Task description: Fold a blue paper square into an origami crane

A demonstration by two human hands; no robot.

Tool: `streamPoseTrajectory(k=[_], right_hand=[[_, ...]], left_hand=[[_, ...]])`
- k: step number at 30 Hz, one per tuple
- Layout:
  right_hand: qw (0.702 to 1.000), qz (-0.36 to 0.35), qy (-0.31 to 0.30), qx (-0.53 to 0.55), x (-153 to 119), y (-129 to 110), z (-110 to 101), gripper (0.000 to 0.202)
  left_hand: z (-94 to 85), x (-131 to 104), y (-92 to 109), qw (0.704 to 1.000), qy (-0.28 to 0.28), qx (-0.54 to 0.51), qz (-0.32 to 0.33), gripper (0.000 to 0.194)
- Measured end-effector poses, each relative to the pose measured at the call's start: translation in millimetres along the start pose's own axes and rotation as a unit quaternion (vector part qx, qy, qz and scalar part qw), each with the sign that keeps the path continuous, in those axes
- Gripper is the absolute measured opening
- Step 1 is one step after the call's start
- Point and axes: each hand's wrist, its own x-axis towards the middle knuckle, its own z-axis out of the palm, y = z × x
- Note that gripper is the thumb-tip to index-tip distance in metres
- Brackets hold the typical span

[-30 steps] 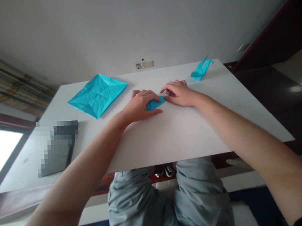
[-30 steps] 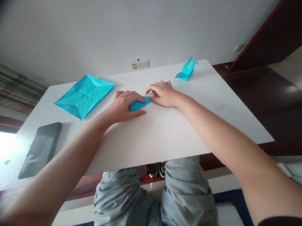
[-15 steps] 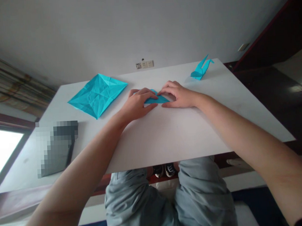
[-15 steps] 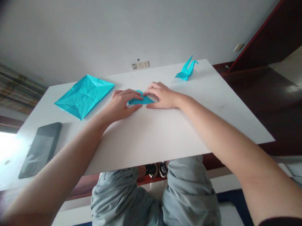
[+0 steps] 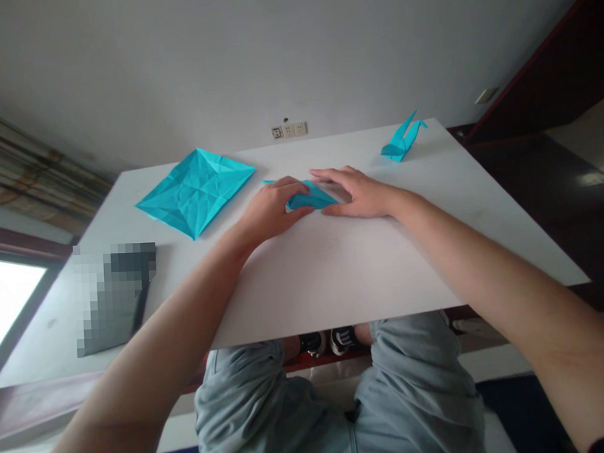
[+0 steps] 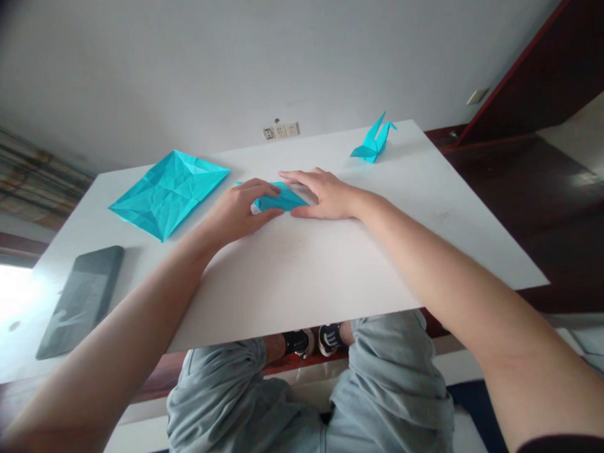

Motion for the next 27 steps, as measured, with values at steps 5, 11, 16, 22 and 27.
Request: streamPoseTrajectory(k=[5,11,16,22,27], right_hand=[[0.998,0.006,0.008,0.055,0.4,7.1,1.4,0.082],[0.998,-0.014,0.014,0.053,2.6,15.5,1.0,0.073],[0.999,-0.011,0.024,0.044,1.4,13.6,1.5,0.08],[0.996,0.0,0.04,0.083,1.4,10.1,1.0,0.068],[0.993,0.0,0.057,0.1,3.8,11.0,2.7,0.055]], left_hand=[[-2.2,-1.4,4.8,0.998,-0.032,-0.047,0.016,0.035],[-0.5,-1.3,4.6,0.995,-0.027,-0.09,0.021,0.041],[3.9,-1.8,-3.2,0.996,-0.024,-0.078,0.041,0.038],[7.5,-1.8,-5.7,0.997,-0.011,-0.055,0.052,0.069],[13.2,-3.2,-13.7,0.996,-0.003,-0.074,0.054,0.078]])
